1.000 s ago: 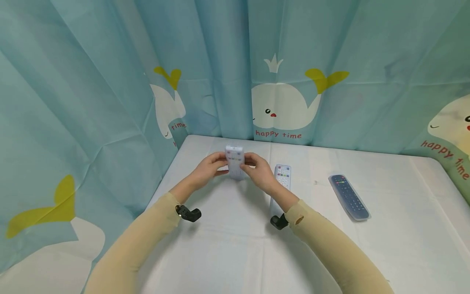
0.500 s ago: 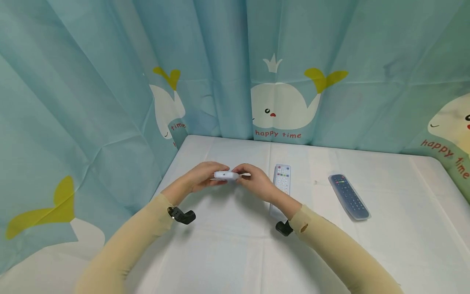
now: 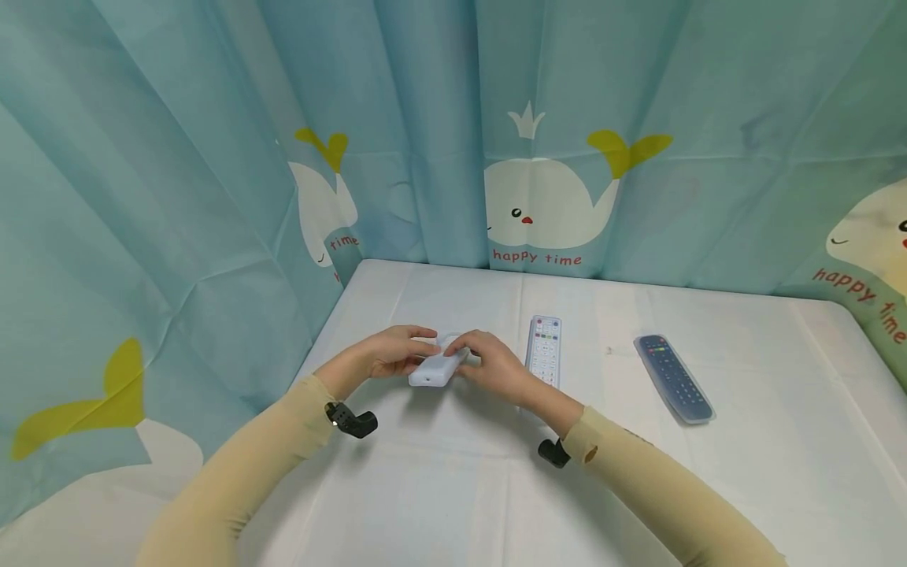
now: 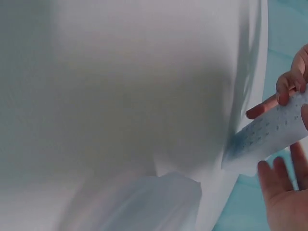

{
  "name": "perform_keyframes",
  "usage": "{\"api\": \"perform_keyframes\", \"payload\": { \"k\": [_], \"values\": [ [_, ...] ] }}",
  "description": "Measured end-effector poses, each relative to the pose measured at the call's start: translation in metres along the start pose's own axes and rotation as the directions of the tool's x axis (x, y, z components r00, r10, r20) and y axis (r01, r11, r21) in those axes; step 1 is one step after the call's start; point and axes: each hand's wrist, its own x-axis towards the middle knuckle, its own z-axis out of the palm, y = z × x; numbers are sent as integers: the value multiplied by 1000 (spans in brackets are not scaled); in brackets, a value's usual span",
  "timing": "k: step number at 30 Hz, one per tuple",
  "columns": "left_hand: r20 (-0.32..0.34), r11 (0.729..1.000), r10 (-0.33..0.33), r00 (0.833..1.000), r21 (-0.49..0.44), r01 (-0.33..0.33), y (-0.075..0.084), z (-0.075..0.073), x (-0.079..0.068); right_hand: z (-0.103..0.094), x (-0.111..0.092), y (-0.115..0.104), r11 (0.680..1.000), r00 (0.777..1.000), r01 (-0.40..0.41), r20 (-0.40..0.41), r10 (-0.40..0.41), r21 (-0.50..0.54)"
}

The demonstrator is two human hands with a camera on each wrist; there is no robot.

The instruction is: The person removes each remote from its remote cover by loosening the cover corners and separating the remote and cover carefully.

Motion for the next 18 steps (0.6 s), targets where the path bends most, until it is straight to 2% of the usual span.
{"api": "perform_keyframes", "payload": {
  "k": [2,4,6,7,9,11,12,14,16,18],
  "values": [
    [-9,1000,-3,1000,-4,3,-1,1,0,1,-1,1,997,998,-61,-10,61,55],
    [-11,1000,-8,1000,-12,8,-2,2,0,1,-3,2,980,987,-157,-20,161,124],
    [-9,1000,-10,1000,-10,10,-3,2,0,1,-3,2,932,958,-272,-23,285,241],
    [-9,1000,-13,1000,-13,13,-4,2,0,2,-3,3,895,939,-323,-17,344,307],
    [-4,1000,-16,1000,-15,16,-6,2,1,1,-3,2,791,892,-409,15,452,455],
    [0,1000,-24,1000,-11,24,-7,2,1,1,-2,3,654,847,-463,81,525,599],
    [1,1000,-28,1000,-11,28,-8,3,1,1,-1,3,589,832,-477,119,542,653],
    [8,999,-30,1000,-16,30,-10,3,2,2,0,4,479,806,-500,185,562,722],
    [19,999,-29,999,-22,30,-11,4,2,3,1,6,414,791,-517,232,567,749],
    [36,999,-24,999,-23,25,-12,4,3,4,2,6,387,786,-523,253,564,760]
  ]
}}
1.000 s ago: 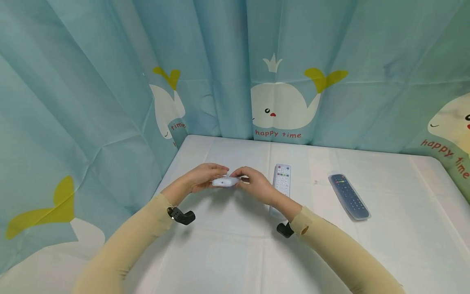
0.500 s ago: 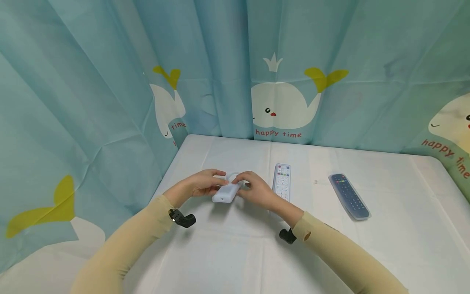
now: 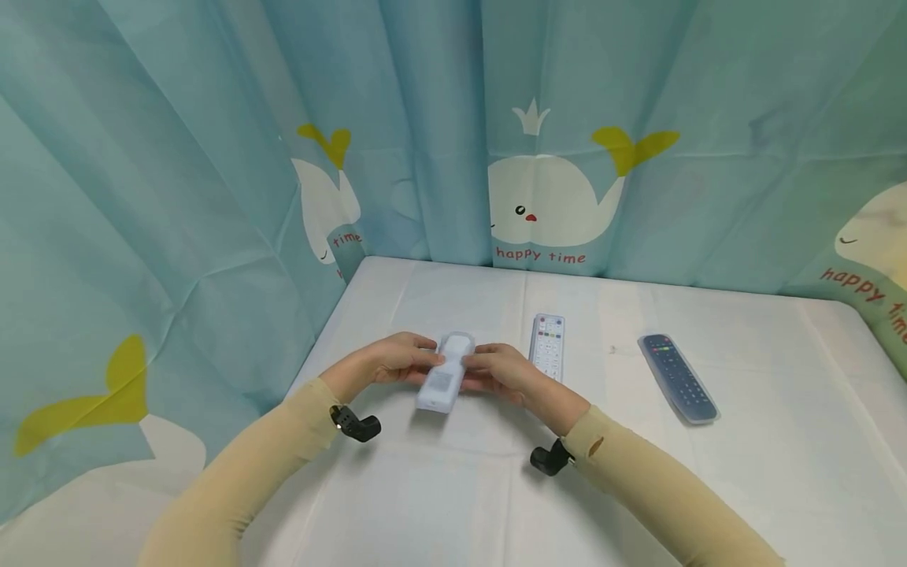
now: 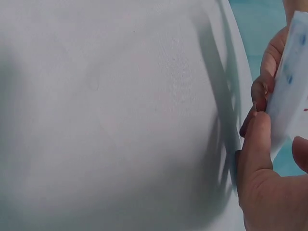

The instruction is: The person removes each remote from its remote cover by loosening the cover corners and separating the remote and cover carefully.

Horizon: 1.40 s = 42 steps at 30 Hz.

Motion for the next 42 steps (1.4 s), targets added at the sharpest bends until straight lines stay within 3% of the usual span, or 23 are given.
{"api": "perform_keyframes", "payload": {
  "k": [8,18,26,32,42],
  "values": [
    [22,1000,11,1000,8,-12,-4,2,3,3,3,5,1000,1000,24,1,-24,0],
    [-43,999,41,998,13,-41,-4,5,5,5,6,3,995,995,88,-41,-90,-51],
    [-84,994,108,991,32,-105,-2,7,6,6,7,0,979,987,140,-64,-150,-148],
    [-109,981,186,976,75,-179,-1,9,6,8,5,-3,957,974,200,-61,-218,-212],
    [-132,939,334,933,134,-317,3,10,7,9,5,-11,901,936,307,-74,-344,-308]
  ]
}}
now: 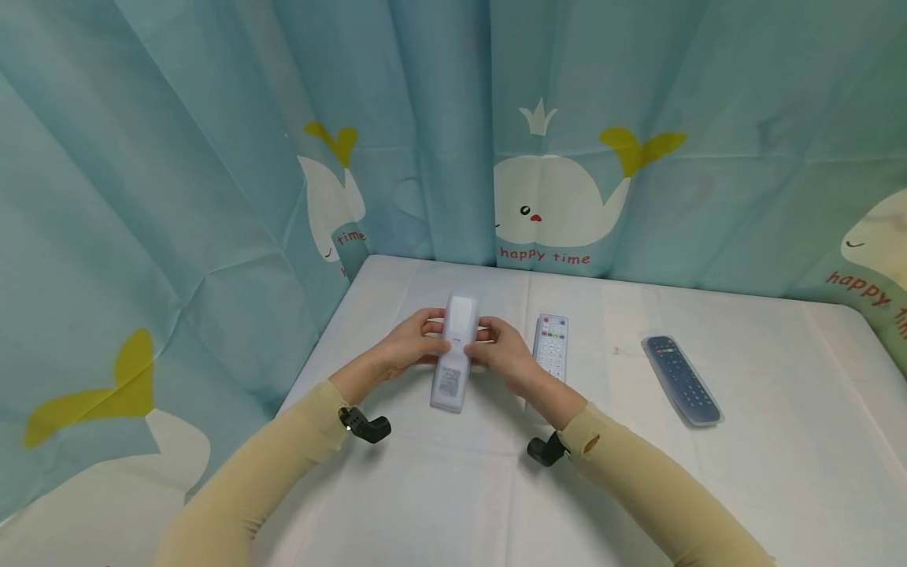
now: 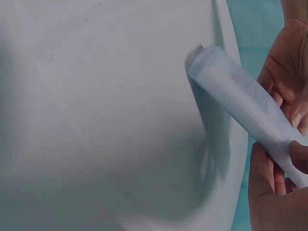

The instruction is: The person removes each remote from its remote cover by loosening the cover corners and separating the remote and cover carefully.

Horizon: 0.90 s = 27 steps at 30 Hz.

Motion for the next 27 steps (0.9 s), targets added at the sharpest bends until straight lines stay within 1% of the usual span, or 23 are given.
{"api": "perform_keyframes", "payload": {
  "k": [5,10,14,21,27],
  "values": [
    [-2,998,59,998,2,-59,2,0,0,-3,2,-3,994,997,75,1,-75,-84],
    [-9,993,118,993,-12,-119,4,0,1,-4,2,-9,980,992,123,-8,-126,-155],
    [-24,988,154,988,-24,-155,6,0,1,-5,4,-12,965,986,156,-18,-164,-210],
    [-59,978,201,978,-44,-204,13,3,-2,-5,6,-17,950,972,223,-27,-235,-218],
    [-69,970,235,970,-54,-239,16,3,-2,-5,7,-18,927,957,270,-30,-287,-262]
  ]
}}
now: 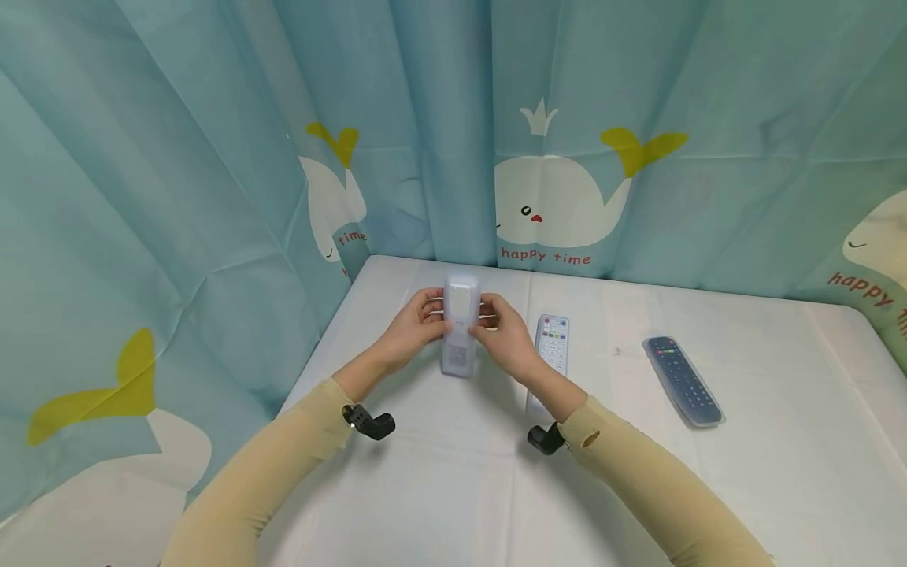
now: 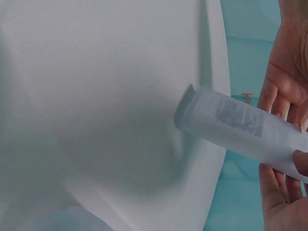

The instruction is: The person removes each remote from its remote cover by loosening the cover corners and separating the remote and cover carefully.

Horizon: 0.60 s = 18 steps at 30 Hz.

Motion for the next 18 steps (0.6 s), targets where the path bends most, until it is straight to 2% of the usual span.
{"api": "perform_keyframes", "payload": {
  "k": [10,18],
  "values": [
    [-7,1000,6,1000,-19,-6,-5,0,3,1,1,2,999,1000,2,7,-2,-39],
    [1,999,12,1000,40,-12,-3,1,1,-6,0,-7,997,999,35,-11,-35,-66]
  ]
}}
